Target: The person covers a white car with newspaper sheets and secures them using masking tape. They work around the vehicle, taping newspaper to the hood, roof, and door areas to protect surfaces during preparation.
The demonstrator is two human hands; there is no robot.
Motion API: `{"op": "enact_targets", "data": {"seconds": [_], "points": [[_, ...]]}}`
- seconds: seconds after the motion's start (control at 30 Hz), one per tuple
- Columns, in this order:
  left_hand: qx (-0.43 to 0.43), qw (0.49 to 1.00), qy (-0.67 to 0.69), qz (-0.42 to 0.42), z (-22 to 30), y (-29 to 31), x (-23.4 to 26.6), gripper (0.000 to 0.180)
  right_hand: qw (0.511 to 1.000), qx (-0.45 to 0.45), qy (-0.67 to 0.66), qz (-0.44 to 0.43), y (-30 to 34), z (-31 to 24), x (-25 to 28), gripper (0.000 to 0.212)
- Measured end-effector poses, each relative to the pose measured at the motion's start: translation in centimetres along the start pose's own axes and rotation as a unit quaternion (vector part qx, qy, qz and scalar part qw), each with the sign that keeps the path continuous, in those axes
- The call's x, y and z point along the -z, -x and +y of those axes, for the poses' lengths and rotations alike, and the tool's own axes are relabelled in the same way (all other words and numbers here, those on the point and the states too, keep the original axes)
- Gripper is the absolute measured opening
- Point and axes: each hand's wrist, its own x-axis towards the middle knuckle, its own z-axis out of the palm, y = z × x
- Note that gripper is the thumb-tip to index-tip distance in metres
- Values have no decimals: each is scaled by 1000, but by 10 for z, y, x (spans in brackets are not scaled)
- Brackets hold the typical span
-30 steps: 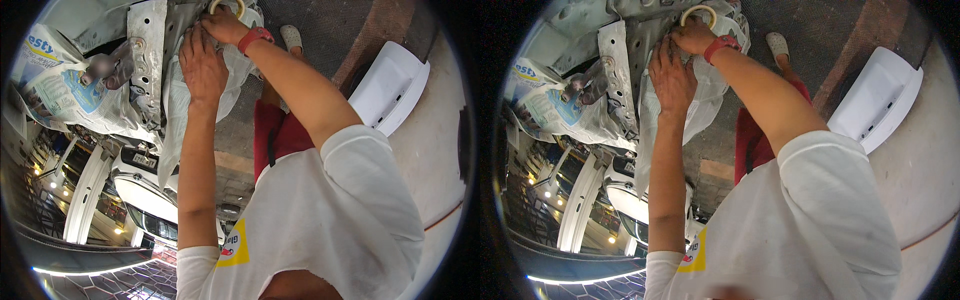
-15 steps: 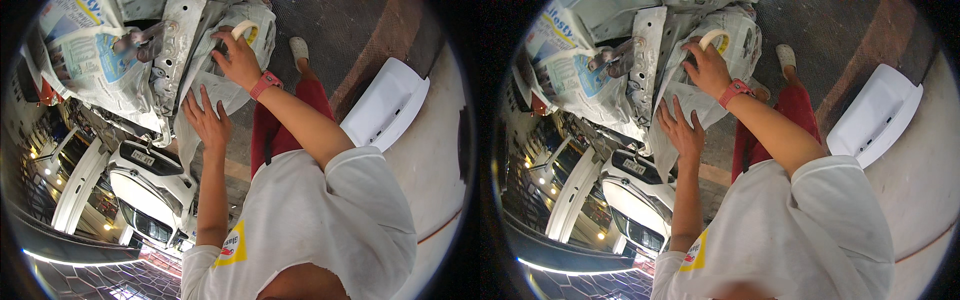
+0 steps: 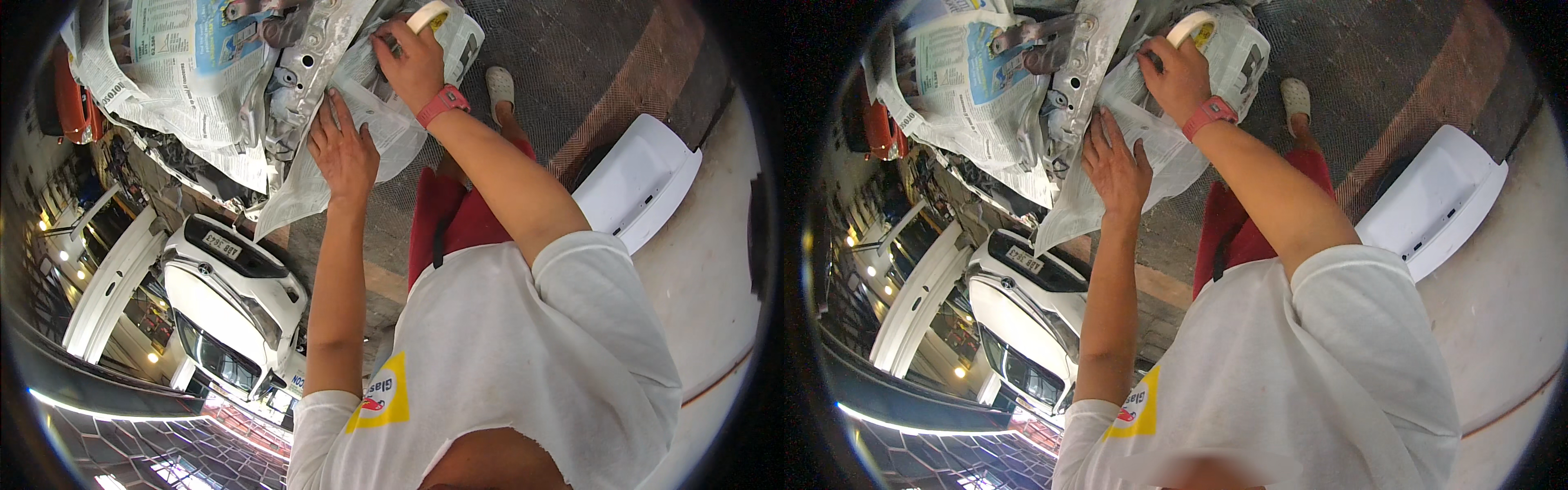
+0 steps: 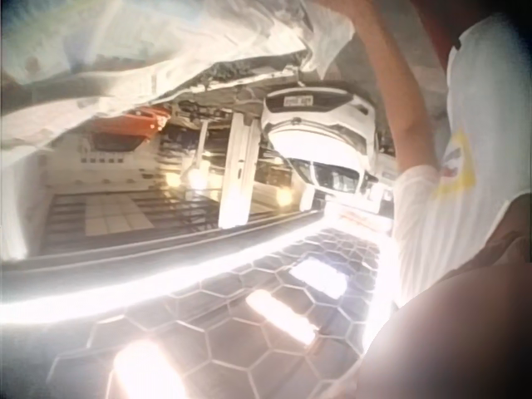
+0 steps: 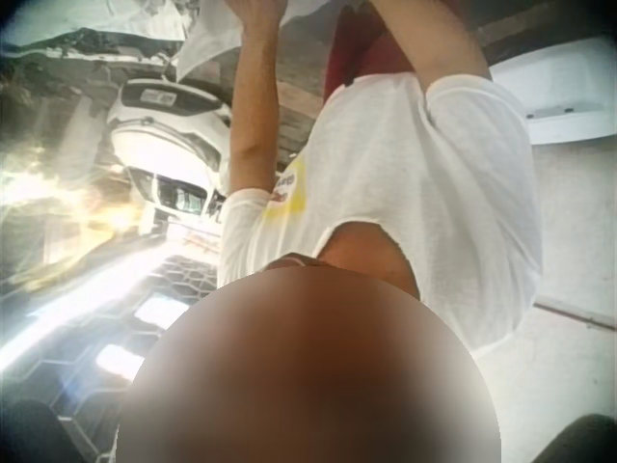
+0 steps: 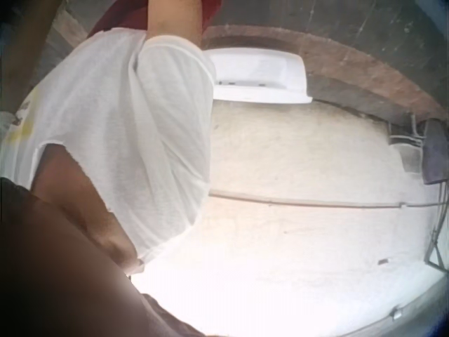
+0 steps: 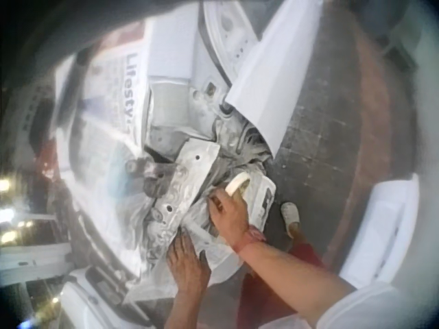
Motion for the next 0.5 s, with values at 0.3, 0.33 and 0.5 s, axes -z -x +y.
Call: {"op": "enact_targets", "data": {"seconds": [0.3, 0.33, 0.5], "points": [[53, 999, -7, -2, 10, -16, -1, 89, 940, 229, 163, -192, 20, 3, 17, 41], [63, 998, -5, -6, 12, -17, -2, 87, 933, 240, 179, -198, 18, 5, 18, 39], [86, 996, 7, 8, 20, -19, -9, 80, 876, 265, 276, -292, 0, 8, 16, 38]]}}
